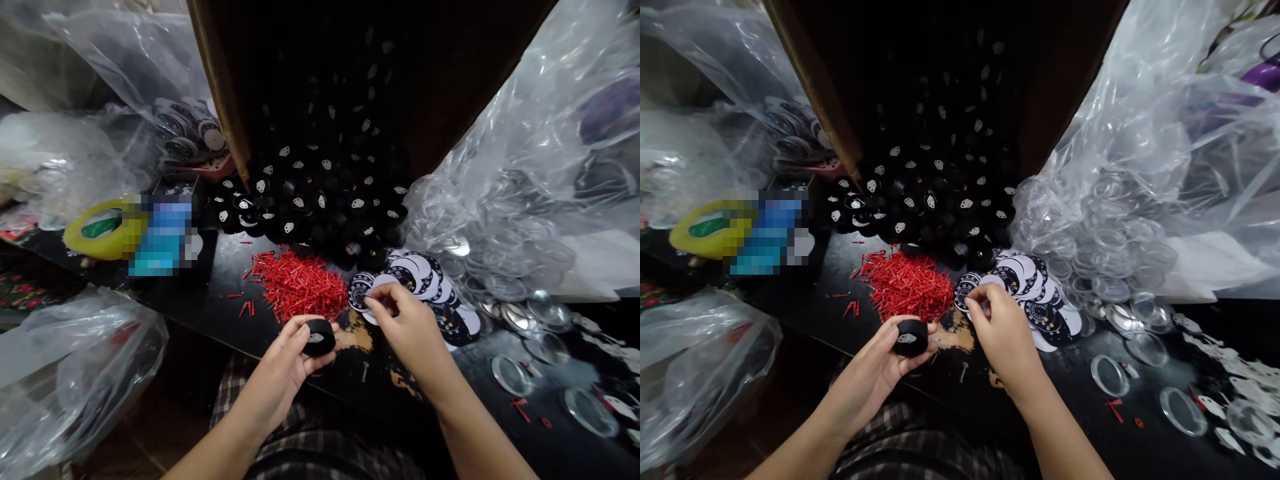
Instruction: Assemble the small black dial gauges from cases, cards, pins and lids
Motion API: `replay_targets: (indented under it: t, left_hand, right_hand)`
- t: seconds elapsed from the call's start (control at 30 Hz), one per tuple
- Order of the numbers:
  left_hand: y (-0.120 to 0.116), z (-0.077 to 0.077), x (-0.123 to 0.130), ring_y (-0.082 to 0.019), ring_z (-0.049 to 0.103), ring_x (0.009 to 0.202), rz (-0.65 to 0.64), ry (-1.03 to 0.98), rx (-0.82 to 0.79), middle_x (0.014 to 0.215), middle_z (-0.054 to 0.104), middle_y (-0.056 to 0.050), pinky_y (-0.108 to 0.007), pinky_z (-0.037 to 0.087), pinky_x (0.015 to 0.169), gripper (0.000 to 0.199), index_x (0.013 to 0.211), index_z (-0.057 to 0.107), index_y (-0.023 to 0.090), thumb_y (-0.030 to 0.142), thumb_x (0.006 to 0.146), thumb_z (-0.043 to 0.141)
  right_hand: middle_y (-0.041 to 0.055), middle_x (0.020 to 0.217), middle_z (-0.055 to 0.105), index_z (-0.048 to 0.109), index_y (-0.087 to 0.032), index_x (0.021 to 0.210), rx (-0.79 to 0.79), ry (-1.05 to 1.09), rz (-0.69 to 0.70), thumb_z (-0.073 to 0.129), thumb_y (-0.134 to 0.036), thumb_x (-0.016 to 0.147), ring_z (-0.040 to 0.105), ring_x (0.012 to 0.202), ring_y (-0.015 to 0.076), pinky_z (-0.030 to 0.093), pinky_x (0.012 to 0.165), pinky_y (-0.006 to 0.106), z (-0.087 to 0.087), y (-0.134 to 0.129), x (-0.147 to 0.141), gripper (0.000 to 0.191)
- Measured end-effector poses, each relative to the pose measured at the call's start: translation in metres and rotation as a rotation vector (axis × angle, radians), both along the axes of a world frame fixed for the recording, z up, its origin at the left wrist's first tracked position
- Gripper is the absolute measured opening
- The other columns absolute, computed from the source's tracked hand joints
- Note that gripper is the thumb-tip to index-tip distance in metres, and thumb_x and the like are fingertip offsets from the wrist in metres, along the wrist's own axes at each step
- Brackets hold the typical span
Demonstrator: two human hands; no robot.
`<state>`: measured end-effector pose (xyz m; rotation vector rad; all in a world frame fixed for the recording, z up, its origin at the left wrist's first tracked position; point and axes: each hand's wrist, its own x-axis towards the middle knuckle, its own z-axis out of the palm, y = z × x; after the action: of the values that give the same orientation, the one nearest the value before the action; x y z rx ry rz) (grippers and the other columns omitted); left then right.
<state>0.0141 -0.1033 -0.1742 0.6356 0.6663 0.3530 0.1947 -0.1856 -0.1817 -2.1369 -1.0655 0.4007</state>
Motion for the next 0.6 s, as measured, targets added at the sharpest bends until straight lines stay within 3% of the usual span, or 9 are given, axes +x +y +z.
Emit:
replay_targets:
  t: [0.1,0.17,0.23,0.33,0.47,0.6]
  left_hand:
    - [0.002,0.004,0.009,-0.021,0.069,0.087,0.003,0.015,-0.119,0.104,0.071,-0.013,-0.029,0.054,0.074,0.029,0.103,0.063,0.015,0.04,0.092,0.052]
    - [0.003,0.006,0.016,-0.018,0.069,0.078,0.059,0.032,-0.146,0.102,0.072,-0.014,-0.025,0.053,0.065,0.034,0.105,0.064,0.014,0.042,0.093,0.049]
    - [0.004,0.006,0.021,-0.014,0.066,0.074,0.125,0.031,-0.125,0.105,0.071,-0.013,-0.021,0.051,0.06,0.037,0.111,0.063,0.015,0.043,0.093,0.048]
    - [0.001,0.003,0.024,-0.012,0.066,0.077,0.141,0.02,-0.108,0.106,0.071,-0.009,-0.021,0.053,0.066,0.032,0.115,0.064,0.019,0.038,0.092,0.054]
    - [-0.009,0.002,0.027,-0.015,0.066,0.092,0.093,-0.012,-0.108,0.108,0.071,-0.006,-0.027,0.054,0.084,0.026,0.112,0.068,0.021,0.03,0.089,0.06]
    - [-0.017,0.002,0.029,-0.021,0.058,0.116,0.096,-0.019,0.035,0.122,0.066,-0.003,-0.033,0.048,0.097,0.029,0.116,0.067,0.027,0.032,0.089,0.06]
  right_hand:
    - [0.0022,0.082,0.06,0.056,-0.02,0.104,0.1,0.545,0.042,0.056,-0.038,0.087,0.061,0.063,0.0158,0.052,0.058,0.03,0.002,-0.006,-0.005,0.025]
    - [0.0019,0.089,0.06,0.05,-0.022,0.12,0.168,0.721,0.064,0.056,-0.039,0.087,0.063,0.06,0.0135,0.054,0.057,0.029,0.003,-0.009,-0.008,0.038]
    - [0.0031,0.095,0.063,0.053,-0.024,0.122,0.205,0.685,0.043,0.056,-0.038,0.087,0.065,0.069,0.0141,0.055,0.064,0.029,0.005,-0.012,-0.011,0.037]
    - [0.0033,0.094,0.068,0.064,-0.023,0.104,0.228,0.471,-0.024,0.058,-0.036,0.087,0.066,0.083,0.0163,0.054,0.073,0.028,0.011,-0.011,-0.02,0.023]
    - [0.0013,0.086,0.068,0.064,-0.023,0.095,0.269,0.308,-0.083,0.058,-0.033,0.087,0.064,0.076,0.0151,0.053,0.067,0.026,0.02,-0.005,-0.037,0.015]
    - [0.0013,0.082,0.064,0.059,-0.022,0.092,0.261,0.229,-0.096,0.058,-0.033,0.087,0.062,0.071,0.0148,0.052,0.062,0.026,0.019,-0.002,-0.045,0.012]
